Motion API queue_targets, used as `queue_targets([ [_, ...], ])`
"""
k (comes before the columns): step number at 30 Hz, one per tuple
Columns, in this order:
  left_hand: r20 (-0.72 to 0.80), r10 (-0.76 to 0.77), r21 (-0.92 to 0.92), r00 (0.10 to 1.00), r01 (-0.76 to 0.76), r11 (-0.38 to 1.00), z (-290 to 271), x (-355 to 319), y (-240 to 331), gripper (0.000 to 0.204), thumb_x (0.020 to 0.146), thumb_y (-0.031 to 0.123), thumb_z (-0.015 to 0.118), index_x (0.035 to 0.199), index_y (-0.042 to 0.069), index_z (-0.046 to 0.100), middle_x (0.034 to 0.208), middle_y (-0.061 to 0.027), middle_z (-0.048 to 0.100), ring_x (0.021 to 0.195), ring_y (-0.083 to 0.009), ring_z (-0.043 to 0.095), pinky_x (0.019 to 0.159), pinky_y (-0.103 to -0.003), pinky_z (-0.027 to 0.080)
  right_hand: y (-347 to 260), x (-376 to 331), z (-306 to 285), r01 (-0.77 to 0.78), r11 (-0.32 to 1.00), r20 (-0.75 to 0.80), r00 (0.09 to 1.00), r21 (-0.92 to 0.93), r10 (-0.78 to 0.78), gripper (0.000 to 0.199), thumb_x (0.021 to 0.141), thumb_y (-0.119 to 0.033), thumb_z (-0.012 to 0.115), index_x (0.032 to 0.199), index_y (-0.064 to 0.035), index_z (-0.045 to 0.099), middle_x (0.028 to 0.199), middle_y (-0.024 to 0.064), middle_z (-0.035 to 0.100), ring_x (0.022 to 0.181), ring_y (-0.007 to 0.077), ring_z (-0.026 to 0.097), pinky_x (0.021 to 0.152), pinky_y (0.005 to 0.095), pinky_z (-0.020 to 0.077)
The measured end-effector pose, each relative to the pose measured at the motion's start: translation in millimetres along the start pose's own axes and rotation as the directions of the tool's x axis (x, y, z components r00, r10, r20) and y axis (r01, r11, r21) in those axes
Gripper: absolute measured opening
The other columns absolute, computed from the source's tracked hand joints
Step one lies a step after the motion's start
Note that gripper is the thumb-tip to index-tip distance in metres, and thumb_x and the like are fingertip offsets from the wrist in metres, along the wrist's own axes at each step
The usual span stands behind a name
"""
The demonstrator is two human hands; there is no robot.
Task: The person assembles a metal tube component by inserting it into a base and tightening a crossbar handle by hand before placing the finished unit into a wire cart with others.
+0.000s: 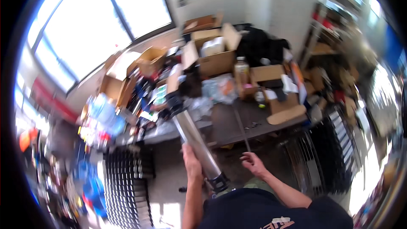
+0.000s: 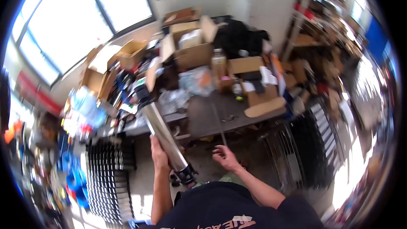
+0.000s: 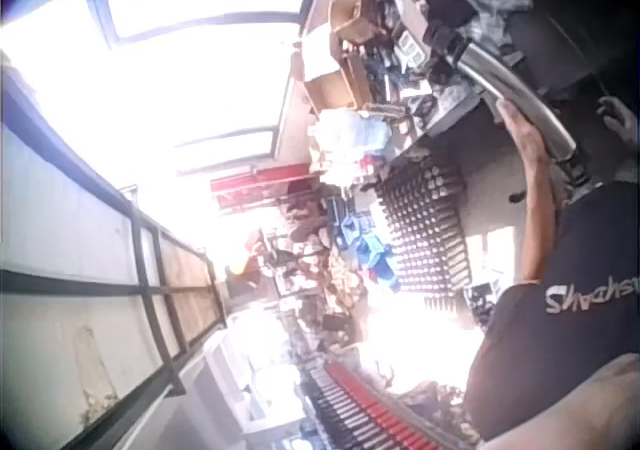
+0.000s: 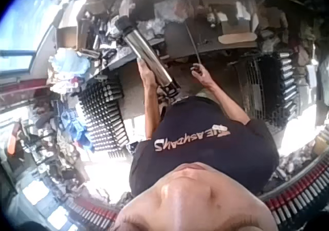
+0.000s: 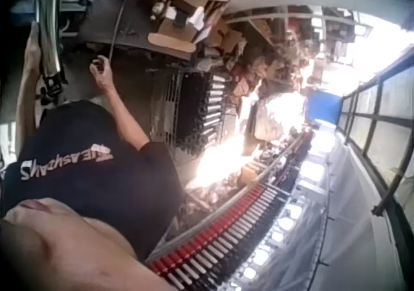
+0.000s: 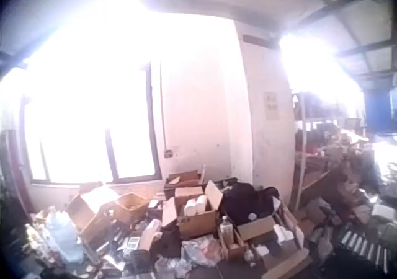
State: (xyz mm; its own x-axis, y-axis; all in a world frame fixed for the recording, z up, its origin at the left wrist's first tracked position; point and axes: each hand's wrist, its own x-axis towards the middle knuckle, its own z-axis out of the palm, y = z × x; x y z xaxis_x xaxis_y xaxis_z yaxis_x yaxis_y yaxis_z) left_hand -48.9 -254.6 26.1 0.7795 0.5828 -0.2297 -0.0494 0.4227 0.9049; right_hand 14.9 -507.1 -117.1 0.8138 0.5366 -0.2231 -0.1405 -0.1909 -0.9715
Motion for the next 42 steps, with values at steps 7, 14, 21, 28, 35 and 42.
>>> queue_targets([
  [7,0.532,-0.2,0.562,0.823,-0.166,0.81,116.3,-18.9,-67.0,0.037,0.108,0.034,0.046,0.121,0.001,0.056,0.093,-0.003,0.064,0.084,-0.0111,0.058,0.074,-0.026,0.047,-59.3,-55.7,-32.5,0.0,0.889,0.027,1.0,0.458,-0.014,0.059,0.082,-0.03,0.082,0.128,-0.0029,0.056,0.106,0.008,0.068,0.097,0.0133,0.062,0.086,0.0293,0.0512],
  [14,0.694,-0.57,0.706,0.44,-0.257,0.66,190.7,-19.1,-156.8,0.036,0.104,0.032,0.057,0.109,-0.003,0.065,0.088,-0.0069,0.067,0.078,-0.0187,0.058,0.072,-0.034,0.049,41.4,-200.7,-189.2,0.181,0.667,-0.548,0.737,0.723,0.394,0.045,0.084,-0.029,0.08,0.111,0.0028,0.065,0.095,0.0089,0.073,0.08,0.014,0.069,0.071,0.0281,0.0548],
  [21,0.552,-0.738,0.8,0.389,-0.498,0.335,236.9,-19.4,-243.7,0.038,0.101,0.031,0.058,0.122,-0.001,0.062,0.105,-0.0261,0.069,0.095,-0.0388,0.067,0.083,-0.044,0.052,122.7,-305.9,-455.8,-0.117,0.823,-0.805,0.171,0.556,0.568,0.041,0.083,-0.028,0.081,0.109,0.0002,0.068,0.088,0.0084,0.07,0.075,0.0166,0.066,0.068,0.0326,0.0543],
  [28,0.371,-0.85,0.923,0.373,-0.244,0.296,143.3,-14.2,-307.3,0.039,0.102,0.031,0.058,0.124,-0.001,0.063,0.099,-0.0154,0.072,0.086,-0.023,0.065,0.076,-0.037,0.052,235.8,-313.4,-664.5,-0.963,0.077,-0.925,-0.222,0.257,0.308,0.055,0.096,-0.046,0.052,0.135,-0.008,0.056,0.133,0.0169,0.06,0.125,0.0375,0.055,0.105,0.0532,0.0416],
  [35,-0.193,-0.833,0.845,0.519,0.519,0.127,-94.2,-18.7,-329.4,0.042,0.102,0.03,0.059,0.134,0.004,0.053,0.101,-0.0176,0.072,0.079,-0.0258,0.072,0.059,-0.037,0.059,299.2,-255.0,-625.5,-0.966,0.194,-0.978,-0.189,0.169,-0.087,0.058,0.095,-0.034,0.058,0.139,0.0013,0.048,0.152,0.0232,0.039,0.141,0.0392,0.036,0.114,0.0471,0.0361],
  [42,-0.374,-0.715,0.844,0.591,0.536,0.0,-353.1,-75.2,-391.5,0.063,0.094,0.052,0.057,0.121,-0.006,0.061,0.085,-0.0224,0.071,0.077,-0.0245,0.071,0.065,-0.04,0.056,277.4,-156.6,-387.5,-0.754,0.566,-0.928,0.367,-0.335,-0.061,0.055,0.089,-0.031,0.073,0.129,0.0042,0.058,0.129,0.0218,0.059,0.116,0.0363,0.058,0.101,0.0444,0.0453],
])
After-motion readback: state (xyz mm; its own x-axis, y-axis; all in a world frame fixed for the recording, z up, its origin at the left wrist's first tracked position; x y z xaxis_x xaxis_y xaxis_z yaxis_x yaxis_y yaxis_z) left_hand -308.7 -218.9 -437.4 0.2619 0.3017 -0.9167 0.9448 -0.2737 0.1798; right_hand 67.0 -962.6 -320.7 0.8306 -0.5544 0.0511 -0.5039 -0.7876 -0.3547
